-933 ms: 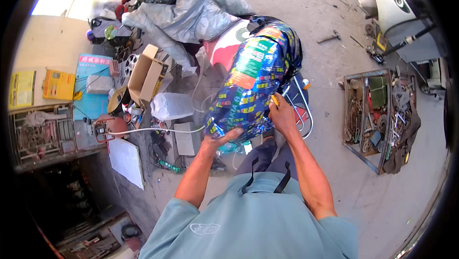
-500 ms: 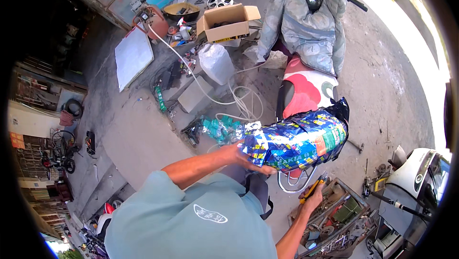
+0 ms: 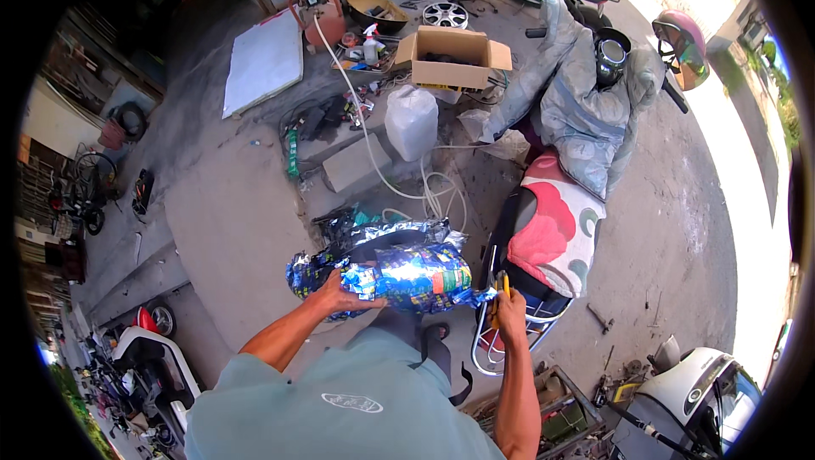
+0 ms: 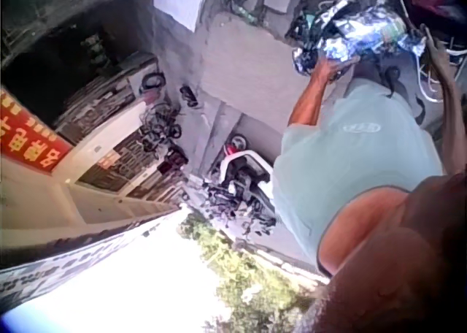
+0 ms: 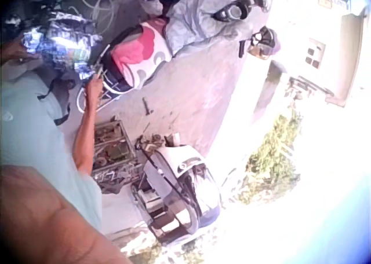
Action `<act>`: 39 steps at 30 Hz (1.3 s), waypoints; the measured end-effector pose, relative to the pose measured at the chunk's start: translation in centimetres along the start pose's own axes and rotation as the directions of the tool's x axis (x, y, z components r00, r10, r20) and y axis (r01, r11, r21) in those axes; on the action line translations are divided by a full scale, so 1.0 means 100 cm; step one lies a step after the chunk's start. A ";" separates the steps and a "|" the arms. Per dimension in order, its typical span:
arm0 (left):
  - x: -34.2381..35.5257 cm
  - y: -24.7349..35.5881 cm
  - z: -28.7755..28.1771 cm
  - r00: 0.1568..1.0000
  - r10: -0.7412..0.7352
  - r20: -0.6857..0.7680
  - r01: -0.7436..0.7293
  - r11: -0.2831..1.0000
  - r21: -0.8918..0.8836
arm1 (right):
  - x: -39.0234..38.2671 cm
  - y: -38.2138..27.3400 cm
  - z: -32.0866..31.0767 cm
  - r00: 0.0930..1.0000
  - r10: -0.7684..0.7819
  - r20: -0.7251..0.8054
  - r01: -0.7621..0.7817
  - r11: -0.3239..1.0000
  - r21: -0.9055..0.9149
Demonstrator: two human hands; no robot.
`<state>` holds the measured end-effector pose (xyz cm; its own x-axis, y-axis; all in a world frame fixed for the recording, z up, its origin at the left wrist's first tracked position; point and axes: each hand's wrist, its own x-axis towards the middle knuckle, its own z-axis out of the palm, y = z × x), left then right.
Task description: The person unboxes a new tire, removes a wheel from a motorcycle, and then uses two tire irons to pry the old tire off of the rim.
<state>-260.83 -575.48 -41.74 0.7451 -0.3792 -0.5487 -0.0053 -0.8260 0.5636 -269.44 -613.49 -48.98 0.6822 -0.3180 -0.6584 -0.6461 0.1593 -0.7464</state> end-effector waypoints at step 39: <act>-0.130 0.256 0.102 0.328 0.940 -0.097 -0.944 0.324 -0.057 | -0.283 0.024 -0.023 0.812 -0.508 -0.286 0.400 0.128 0.908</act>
<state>-277.45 -595.98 -26.51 0.3038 -0.8603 0.4094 -0.6677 0.1143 0.7356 -291.09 -606.27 -31.96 0.7845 -0.6068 -0.1280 0.5009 0.7416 -0.4463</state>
